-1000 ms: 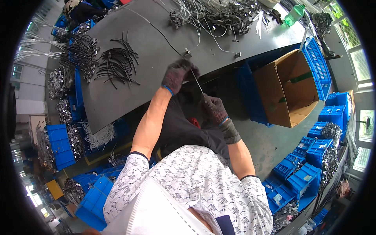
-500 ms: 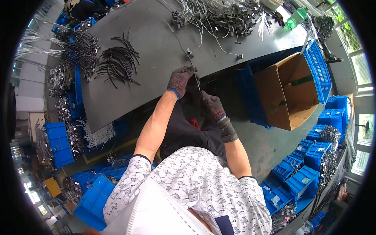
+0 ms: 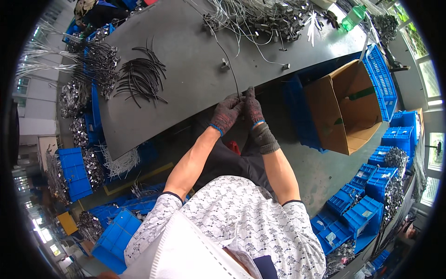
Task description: Assembling electronic cable harnesses by grouping wires and attaching connectors at a manual workstation.
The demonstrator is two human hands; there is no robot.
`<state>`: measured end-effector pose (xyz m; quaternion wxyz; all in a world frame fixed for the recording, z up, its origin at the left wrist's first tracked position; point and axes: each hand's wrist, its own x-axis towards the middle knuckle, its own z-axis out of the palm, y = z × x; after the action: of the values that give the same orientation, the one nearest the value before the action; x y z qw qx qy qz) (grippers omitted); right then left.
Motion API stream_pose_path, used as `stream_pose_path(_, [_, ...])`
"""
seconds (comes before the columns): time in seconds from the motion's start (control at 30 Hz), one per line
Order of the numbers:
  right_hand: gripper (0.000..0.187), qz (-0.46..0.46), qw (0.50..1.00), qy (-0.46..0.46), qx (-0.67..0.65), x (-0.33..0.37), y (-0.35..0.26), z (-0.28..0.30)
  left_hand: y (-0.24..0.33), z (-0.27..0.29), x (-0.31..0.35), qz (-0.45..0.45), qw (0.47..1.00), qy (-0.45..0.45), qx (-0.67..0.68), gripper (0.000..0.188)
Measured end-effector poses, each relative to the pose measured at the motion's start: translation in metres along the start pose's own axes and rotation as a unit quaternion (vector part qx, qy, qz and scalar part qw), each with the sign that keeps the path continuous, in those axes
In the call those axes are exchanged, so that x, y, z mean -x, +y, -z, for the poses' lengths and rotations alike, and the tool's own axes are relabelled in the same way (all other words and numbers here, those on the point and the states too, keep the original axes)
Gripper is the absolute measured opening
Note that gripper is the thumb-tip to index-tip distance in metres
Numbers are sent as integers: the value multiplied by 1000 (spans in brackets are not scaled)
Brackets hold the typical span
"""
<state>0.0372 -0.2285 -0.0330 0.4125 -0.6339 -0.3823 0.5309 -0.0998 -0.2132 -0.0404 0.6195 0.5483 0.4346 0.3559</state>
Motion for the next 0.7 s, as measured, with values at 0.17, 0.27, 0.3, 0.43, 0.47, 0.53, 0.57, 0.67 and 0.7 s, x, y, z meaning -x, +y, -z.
stream_pose_path(0.17, [64,-138,971,27,-192,-23,-9,-16,29,21,-10,4,994,-48,-100,28])
stream_pose_path(0.27, [56,26,997,29,-67,-16,-34,-34,38,37,-19,-80,980,4,-183,27])
stream_pose_path(0.3, [56,29,997,31,-68,-30,-32,-31,44,45,-28,-83,979,3,-184,27])
stream_pose_path(0.43, [44,81,987,62,126,-69,-18,-5,55,79,-52,154,987,-7,-43,24])
stream_pose_path(0.47, [37,134,951,148,237,-73,-22,5,55,91,-55,261,958,15,113,23])
stream_pose_path(0.53, [41,175,869,238,397,-90,-19,43,0,128,-66,40,993,-61,-94,14])
stream_pose_path(0.57, [45,113,850,239,455,-94,-28,65,11,121,-68,186,982,-14,37,10])
stream_pose_path(0.67, [57,57,790,260,552,-124,-42,98,-7,138,-74,320,926,49,192,10])
stream_pose_path(0.7, [59,58,768,268,579,-134,-42,96,-20,148,-77,321,919,58,220,15])
